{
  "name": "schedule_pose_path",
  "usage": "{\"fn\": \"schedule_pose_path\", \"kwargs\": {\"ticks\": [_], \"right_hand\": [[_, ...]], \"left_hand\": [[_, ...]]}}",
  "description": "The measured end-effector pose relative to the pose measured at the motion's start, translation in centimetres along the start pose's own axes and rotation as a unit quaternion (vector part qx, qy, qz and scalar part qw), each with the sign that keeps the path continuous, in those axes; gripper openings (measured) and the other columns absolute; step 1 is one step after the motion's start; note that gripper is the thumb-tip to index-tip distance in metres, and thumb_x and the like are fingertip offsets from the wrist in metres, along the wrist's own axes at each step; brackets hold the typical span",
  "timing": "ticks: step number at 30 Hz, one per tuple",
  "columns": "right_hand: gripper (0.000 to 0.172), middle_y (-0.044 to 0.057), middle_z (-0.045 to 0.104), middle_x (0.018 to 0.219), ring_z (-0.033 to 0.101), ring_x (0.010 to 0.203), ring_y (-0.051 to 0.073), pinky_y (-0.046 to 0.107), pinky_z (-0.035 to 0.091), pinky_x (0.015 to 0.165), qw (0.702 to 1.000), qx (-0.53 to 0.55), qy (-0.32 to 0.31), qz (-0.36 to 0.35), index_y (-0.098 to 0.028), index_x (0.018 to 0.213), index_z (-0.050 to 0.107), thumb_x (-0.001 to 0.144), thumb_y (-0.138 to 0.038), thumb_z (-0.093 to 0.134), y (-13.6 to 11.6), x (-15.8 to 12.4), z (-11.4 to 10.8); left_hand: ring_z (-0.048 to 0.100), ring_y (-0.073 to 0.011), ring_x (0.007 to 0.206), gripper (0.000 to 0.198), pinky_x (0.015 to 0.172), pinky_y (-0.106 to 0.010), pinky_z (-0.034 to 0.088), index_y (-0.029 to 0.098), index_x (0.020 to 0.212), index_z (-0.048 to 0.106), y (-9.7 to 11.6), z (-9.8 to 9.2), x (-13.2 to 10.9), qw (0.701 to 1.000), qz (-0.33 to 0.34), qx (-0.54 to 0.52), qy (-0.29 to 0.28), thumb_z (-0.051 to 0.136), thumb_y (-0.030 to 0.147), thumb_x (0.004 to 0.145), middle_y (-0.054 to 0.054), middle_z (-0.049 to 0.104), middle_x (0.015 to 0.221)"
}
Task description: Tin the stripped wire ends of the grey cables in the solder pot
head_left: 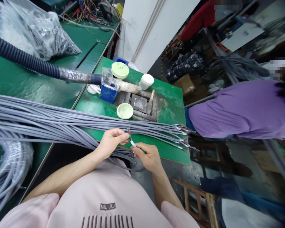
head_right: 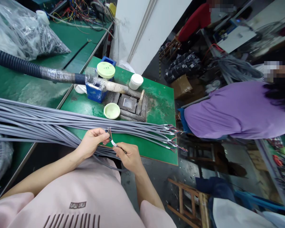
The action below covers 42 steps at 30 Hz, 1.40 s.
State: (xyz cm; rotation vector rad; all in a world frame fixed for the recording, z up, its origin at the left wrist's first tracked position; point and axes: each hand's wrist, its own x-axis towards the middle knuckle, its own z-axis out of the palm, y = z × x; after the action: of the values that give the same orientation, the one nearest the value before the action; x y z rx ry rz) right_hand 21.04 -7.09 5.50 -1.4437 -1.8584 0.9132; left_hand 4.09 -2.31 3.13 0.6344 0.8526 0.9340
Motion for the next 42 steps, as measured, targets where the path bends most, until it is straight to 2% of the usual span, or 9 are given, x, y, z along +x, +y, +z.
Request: {"fn": "schedule_pose_path", "kwargs": {"ticks": [16, 22, 28, 30, 32, 35, 38, 40, 42], "right_hand": [[0.026, -0.002, 0.062, 0.054, 0.057, 0.048, 0.009, 0.019, 0.041, 0.050, 1.000, -0.012, 0.018, 0.015, -0.018, 0.073, 0.067, 0.090, -0.031, 0.053, 0.1, -0.1, 0.1], [0.030, -0.002, 0.061, 0.054, 0.056, 0.050, 0.009, 0.020, 0.040, 0.053, 1.000, -0.007, 0.004, 0.007, -0.018, 0.071, 0.066, 0.092, -0.033, 0.050, 0.2, 0.2, 0.0], [0.039, 0.000, 0.058, 0.056, 0.051, 0.052, 0.009, 0.021, 0.036, 0.053, 0.995, -0.004, -0.062, -0.074, -0.017, 0.069, 0.064, 0.093, -0.041, 0.046, 0.0, -0.4, -0.1], [0.041, 0.000, 0.059, 0.057, 0.051, 0.053, 0.010, 0.022, 0.036, 0.055, 0.995, -0.009, -0.082, -0.063, -0.017, 0.069, 0.064, 0.094, -0.043, 0.044, 0.3, -1.7, -0.9], [0.041, 0.001, 0.062, 0.058, 0.055, 0.055, 0.011, 0.022, 0.038, 0.057, 0.996, -0.023, -0.080, 0.015, -0.017, 0.068, 0.063, 0.094, -0.042, 0.043, 1.3, -3.9, -2.3], [0.041, 0.003, 0.067, 0.063, 0.062, 0.060, 0.014, 0.023, 0.043, 0.061, 0.972, -0.098, -0.037, 0.212, -0.018, 0.066, 0.062, 0.094, -0.038, 0.041, 3.6, -8.3, -4.8], [0.036, 0.007, 0.065, 0.058, 0.064, 0.060, 0.020, 0.027, 0.042, 0.058, 0.896, -0.238, -0.040, 0.373, -0.019, 0.057, 0.057, 0.088, -0.035, 0.047, 5.7, -12.0, -6.4], [0.036, 0.007, 0.065, 0.059, 0.064, 0.061, 0.021, 0.029, 0.044, 0.060, 0.889, -0.227, -0.067, 0.393, -0.019, 0.057, 0.056, 0.088, -0.036, 0.047, 6.0, -12.9, -6.2], [0.037, 0.007, 0.068, 0.066, 0.066, 0.062, 0.019, 0.029, 0.047, 0.061, 0.922, -0.103, -0.080, 0.365, -0.018, 0.064, 0.059, 0.090, -0.040, 0.043, 5.6, -12.4, -4.9]], "left_hand": [[0.056, -0.0069, 0.054, 0.021, 0.055, -0.019, 0.047, 0.014, 0.068, 0.069, -0.5, -0.5, 0.1, 0.999, -0.006, -0.036, -0.013, 0.081, 0.030, 0.063, 0.000, 0.068, 0.063], [0.060, -0.0098, 0.065, 0.030, 0.061, -0.021, 0.048, 0.017, 0.087, 0.074, -0.9, -0.9, 0.2, 0.995, -0.043, -0.009, -0.092, 0.083, 0.025, 0.060, -0.002, 0.071, 0.077], [0.052, -0.0080, 0.050, 0.037, 0.054, -0.022, 0.043, 0.012, 0.056, 0.067, -1.1, 0.0, 0.3, 0.980, -0.095, -0.035, -0.171, 0.082, 0.046, 0.058, -0.002, 0.063, 0.055], [0.053, -0.0096, 0.051, 0.040, 0.054, -0.023, 0.043, 0.013, 0.056, 0.067, -1.2, 0.6, 0.3, 0.970, -0.097, 0.030, -0.223, 0.077, 0.051, 0.063, -0.004, 0.065, 0.058], [0.057, -0.0120, 0.058, 0.036, 0.058, -0.025, 0.044, 0.014, 0.069, 0.071, -1.1, 1.0, 0.6, 0.954, -0.033, 0.159, -0.252, 0.070, 0.050, 0.073, -0.005, 0.068, 0.067], [0.060, -0.0177, 0.075, 0.028, 0.070, -0.031, 0.046, 0.016, 0.095, 0.073, -0.7, 1.1, 1.6, 0.867, 0.179, 0.409, -0.221, 0.061, 0.039, 0.084, -0.007, 0.071, 0.083], [0.057, -0.0232, 0.088, 0.024, 0.076, -0.037, 0.043, 0.015, 0.103, 0.070, -0.5, 1.1, 3.4, 0.700, 0.344, 0.608, -0.145, 0.055, 0.029, 0.089, -0.011, 0.070, 0.095], [0.056, -0.0255, 0.089, 0.022, 0.073, -0.038, 0.041, 0.014, 0.101, 0.069, -0.7, 1.3, 4.7, 0.604, 0.374, 0.695, -0.109, 0.054, 0.024, 0.089, -0.012, 0.068, 0.095], [0.055, -0.0265, 0.087, 0.017, 0.070, -0.038, 0.039, 0.014, 0.094, 0.068, -1.1, 1.8, 5.5, 0.544, 0.379, 0.743, -0.088, 0.055, 0.022, 0.087, -0.012, 0.066, 0.089]]}}
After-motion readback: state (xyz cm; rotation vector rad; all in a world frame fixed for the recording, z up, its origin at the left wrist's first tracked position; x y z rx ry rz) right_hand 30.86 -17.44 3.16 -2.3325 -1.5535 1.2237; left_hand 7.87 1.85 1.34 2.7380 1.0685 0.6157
